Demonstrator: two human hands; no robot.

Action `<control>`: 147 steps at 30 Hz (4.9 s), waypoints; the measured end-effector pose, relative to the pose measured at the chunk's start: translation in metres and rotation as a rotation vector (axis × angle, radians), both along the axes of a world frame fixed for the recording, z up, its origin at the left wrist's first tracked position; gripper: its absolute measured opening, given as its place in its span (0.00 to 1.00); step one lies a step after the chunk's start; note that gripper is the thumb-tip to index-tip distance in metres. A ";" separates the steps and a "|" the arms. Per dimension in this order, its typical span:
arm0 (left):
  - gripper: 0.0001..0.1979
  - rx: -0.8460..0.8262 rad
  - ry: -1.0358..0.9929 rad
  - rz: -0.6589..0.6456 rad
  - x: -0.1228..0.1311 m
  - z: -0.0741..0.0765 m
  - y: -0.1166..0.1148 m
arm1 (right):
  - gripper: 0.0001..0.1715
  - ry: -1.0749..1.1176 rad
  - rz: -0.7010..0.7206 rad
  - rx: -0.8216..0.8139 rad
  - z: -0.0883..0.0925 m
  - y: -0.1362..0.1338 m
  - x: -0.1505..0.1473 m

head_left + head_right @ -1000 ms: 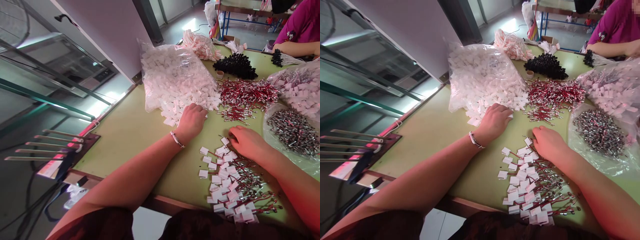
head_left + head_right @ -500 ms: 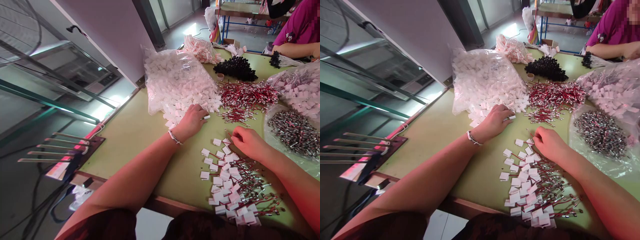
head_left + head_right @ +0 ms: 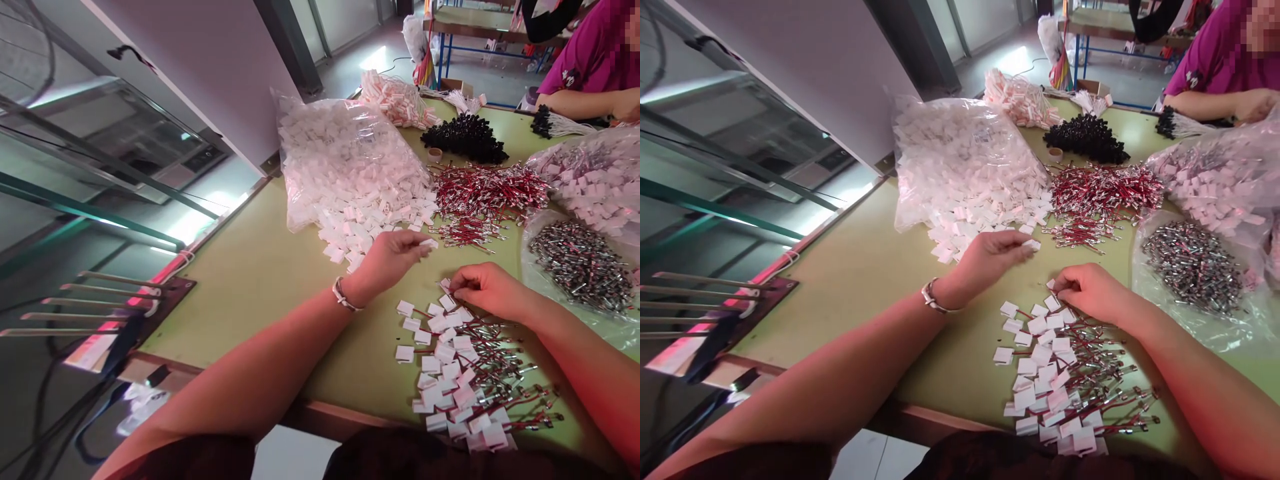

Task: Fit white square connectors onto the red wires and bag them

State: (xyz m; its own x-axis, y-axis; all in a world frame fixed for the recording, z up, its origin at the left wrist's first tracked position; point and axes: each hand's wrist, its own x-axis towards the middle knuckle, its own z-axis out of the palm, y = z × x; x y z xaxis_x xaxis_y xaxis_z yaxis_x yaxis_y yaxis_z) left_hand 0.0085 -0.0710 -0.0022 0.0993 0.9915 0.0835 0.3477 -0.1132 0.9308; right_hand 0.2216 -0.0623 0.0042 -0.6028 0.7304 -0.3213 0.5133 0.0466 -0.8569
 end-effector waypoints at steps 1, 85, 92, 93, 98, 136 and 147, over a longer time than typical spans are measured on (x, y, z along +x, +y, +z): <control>0.09 -0.102 -0.101 -0.023 0.005 0.001 -0.004 | 0.01 -0.023 -0.022 -0.030 0.000 0.000 0.000; 0.16 0.408 1.038 -0.167 -0.010 -0.026 0.029 | 0.10 -0.349 -0.089 0.896 -0.005 0.036 0.011; 0.21 0.329 0.920 -0.136 -0.003 -0.016 0.019 | 0.09 -0.213 -0.173 0.642 0.000 0.026 0.012; 0.19 0.309 0.847 -0.118 -0.002 -0.014 0.018 | 0.09 -0.205 -0.171 0.642 0.001 0.025 0.012; 0.12 -0.050 0.055 -0.035 0.002 -0.004 0.013 | 0.10 -0.159 -0.168 0.669 0.005 0.018 0.010; 0.09 -0.373 -0.326 -0.237 0.017 -0.016 0.002 | 0.14 -0.474 0.074 0.886 -0.007 0.000 0.000; 0.20 -0.064 0.033 -0.325 0.018 0.003 0.004 | 0.14 -0.554 0.135 0.988 0.005 0.003 -0.001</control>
